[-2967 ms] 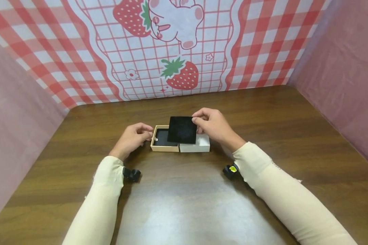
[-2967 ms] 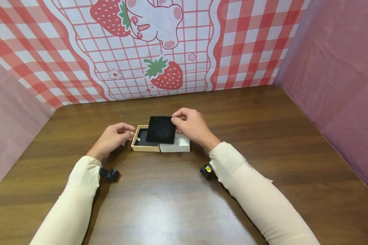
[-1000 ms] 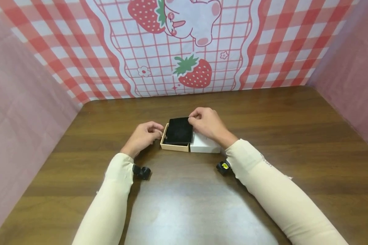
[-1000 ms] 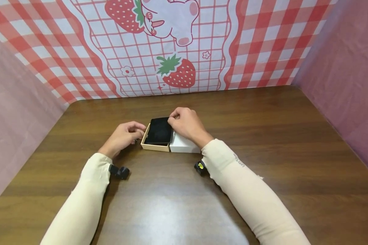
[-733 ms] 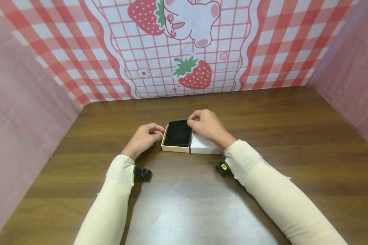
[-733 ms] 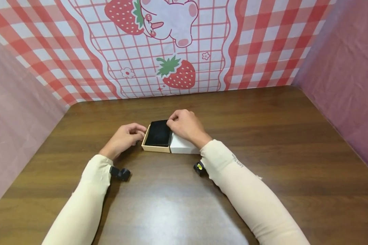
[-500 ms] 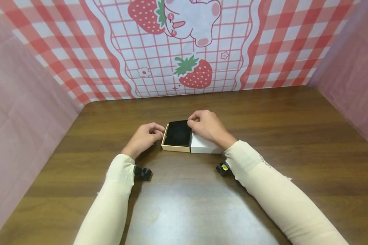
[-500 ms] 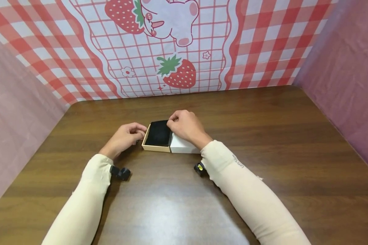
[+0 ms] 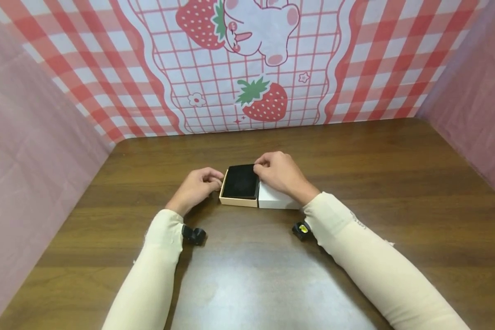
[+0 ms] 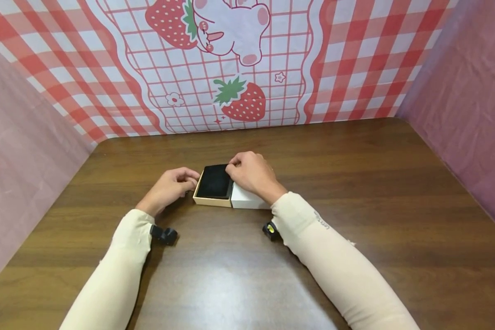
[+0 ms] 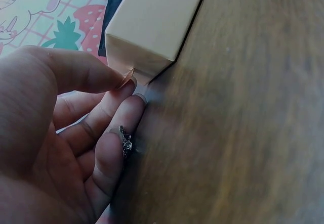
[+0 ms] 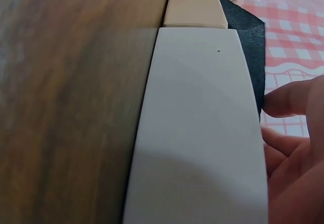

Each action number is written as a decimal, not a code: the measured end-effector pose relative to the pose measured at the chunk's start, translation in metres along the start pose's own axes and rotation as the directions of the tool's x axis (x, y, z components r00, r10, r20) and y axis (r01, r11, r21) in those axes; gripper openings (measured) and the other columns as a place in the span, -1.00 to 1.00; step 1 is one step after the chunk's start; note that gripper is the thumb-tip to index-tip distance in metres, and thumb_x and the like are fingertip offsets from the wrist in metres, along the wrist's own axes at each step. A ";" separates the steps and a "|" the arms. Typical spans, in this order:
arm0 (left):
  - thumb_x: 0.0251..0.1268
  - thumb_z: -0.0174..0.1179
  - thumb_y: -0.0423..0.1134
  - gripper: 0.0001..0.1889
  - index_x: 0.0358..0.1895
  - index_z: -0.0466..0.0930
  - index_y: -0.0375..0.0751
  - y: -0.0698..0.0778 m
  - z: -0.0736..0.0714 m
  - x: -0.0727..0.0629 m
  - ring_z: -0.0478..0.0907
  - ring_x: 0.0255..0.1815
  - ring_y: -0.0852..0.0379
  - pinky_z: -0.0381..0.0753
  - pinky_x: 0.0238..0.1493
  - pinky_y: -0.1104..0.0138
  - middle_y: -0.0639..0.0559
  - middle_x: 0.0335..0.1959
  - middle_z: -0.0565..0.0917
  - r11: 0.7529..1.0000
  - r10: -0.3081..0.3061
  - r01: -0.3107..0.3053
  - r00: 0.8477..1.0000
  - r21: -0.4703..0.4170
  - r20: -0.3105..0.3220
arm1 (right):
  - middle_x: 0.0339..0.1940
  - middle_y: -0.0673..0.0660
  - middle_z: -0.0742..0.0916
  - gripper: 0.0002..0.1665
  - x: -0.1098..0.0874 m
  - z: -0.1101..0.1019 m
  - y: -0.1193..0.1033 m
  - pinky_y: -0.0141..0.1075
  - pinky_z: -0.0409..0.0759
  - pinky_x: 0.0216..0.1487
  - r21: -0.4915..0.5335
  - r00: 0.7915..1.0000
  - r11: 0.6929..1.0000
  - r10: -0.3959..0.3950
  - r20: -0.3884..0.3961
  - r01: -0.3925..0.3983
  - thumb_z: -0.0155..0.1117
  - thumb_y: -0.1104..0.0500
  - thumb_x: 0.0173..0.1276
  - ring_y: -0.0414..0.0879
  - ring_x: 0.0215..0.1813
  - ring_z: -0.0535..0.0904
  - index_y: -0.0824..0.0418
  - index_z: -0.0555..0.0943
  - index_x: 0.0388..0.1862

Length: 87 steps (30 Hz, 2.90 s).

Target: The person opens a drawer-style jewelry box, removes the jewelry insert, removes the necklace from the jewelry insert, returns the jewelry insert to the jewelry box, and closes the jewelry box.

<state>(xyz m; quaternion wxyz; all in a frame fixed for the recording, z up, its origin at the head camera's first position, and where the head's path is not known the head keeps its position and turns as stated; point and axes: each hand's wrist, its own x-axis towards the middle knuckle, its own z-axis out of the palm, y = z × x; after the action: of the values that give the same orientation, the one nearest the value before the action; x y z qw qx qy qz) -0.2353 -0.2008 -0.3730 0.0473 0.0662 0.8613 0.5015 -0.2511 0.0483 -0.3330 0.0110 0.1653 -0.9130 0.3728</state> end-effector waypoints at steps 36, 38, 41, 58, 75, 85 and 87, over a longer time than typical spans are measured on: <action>0.30 0.18 -0.36 -0.79 -0.04 0.67 -0.25 0.000 0.001 -0.001 0.56 -0.21 0.08 0.58 -0.26 0.26 -0.05 -0.19 0.72 1.000 -0.001 0.001 1.000 0.012 -0.012 | -0.41 0.01 0.69 -0.62 -0.005 0.004 0.003 -0.19 0.49 -0.28 -0.113 0.990 0.985 -0.125 0.066 0.132 0.29 0.18 0.27 -0.09 -0.33 0.56 0.08 0.73 0.08; 0.30 0.19 -0.35 -0.79 -0.04 0.67 -0.24 0.000 0.002 -0.001 0.57 -0.21 0.08 0.58 -0.26 0.26 -0.05 -0.19 0.72 1.000 -0.004 0.004 1.000 0.012 -0.010 | -0.45 0.00 0.64 -0.63 -0.006 0.003 0.002 -0.21 0.43 -0.35 -0.133 0.988 0.981 -0.130 0.089 0.141 0.30 0.15 0.31 -0.09 -0.36 0.50 0.01 0.73 0.09; 0.30 0.18 -0.35 -0.78 -0.03 0.67 -0.24 0.001 0.001 -0.001 0.57 -0.20 0.07 0.58 -0.26 0.26 -0.05 -0.17 0.72 1.000 -0.009 0.009 1.000 0.014 -0.010 | -0.37 0.01 0.61 -0.66 -0.008 0.003 -0.001 -0.20 0.42 -0.36 -0.177 0.983 0.972 -0.133 0.127 0.154 0.30 0.05 0.37 -0.09 -0.32 0.49 -0.09 0.74 0.10; 0.29 0.17 -0.39 -0.79 -0.05 0.66 -0.29 0.002 0.002 -0.001 0.56 -0.26 0.08 0.56 -0.27 0.28 -0.07 -0.22 0.72 1.000 0.009 -0.008 1.000 0.024 -0.025 | -0.25 0.03 0.61 -0.61 -0.009 0.006 -0.003 -0.16 0.49 -0.28 -0.276 0.979 0.944 -0.150 0.137 0.183 0.34 -0.02 0.32 -0.09 -0.23 0.52 0.00 0.73 0.10; 0.29 0.20 -0.36 -0.82 -0.08 0.68 -0.23 -0.001 0.003 0.000 0.54 -0.24 0.09 0.54 -0.22 0.27 -0.03 -0.23 0.72 0.998 0.011 -0.009 1.000 0.057 -0.027 | -0.20 0.05 0.54 -0.59 -0.016 0.009 -0.007 -0.10 0.52 -0.27 -0.405 0.967 0.888 -0.141 0.214 0.219 0.28 -0.06 0.36 -0.06 -0.23 0.50 -0.11 0.71 0.17; 0.29 0.19 -0.36 -0.81 -0.07 0.68 -0.23 -0.001 0.003 0.000 0.55 -0.21 0.08 0.53 -0.19 0.26 -0.03 -0.22 0.73 0.998 0.011 -0.009 1.000 0.062 -0.030 | -0.19 0.06 0.53 -0.62 -0.017 0.009 -0.008 -0.10 0.53 -0.36 -0.454 0.949 0.844 -0.186 0.254 0.287 0.19 -0.05 0.39 -0.07 -0.24 0.50 -0.18 0.72 0.15; 0.29 0.20 -0.35 -0.81 -0.07 0.68 -0.22 -0.002 0.003 0.000 0.55 -0.21 0.08 0.52 -0.18 0.25 -0.02 -0.22 0.73 0.998 0.009 -0.007 1.000 0.062 -0.029 | -0.18 0.07 0.53 -0.62 -0.018 0.009 -0.008 -0.08 0.55 -0.35 -0.472 0.947 0.830 -0.195 0.254 0.297 0.18 -0.06 0.40 -0.07 -0.22 0.51 -0.19 0.72 0.14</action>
<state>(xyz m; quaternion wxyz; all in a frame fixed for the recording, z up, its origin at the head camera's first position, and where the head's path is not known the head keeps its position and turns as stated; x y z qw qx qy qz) -0.2348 -0.1992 -0.3759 0.0306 0.0636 0.8768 0.4756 -0.2306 0.0416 -0.3369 0.0125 0.3090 -0.9458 0.0988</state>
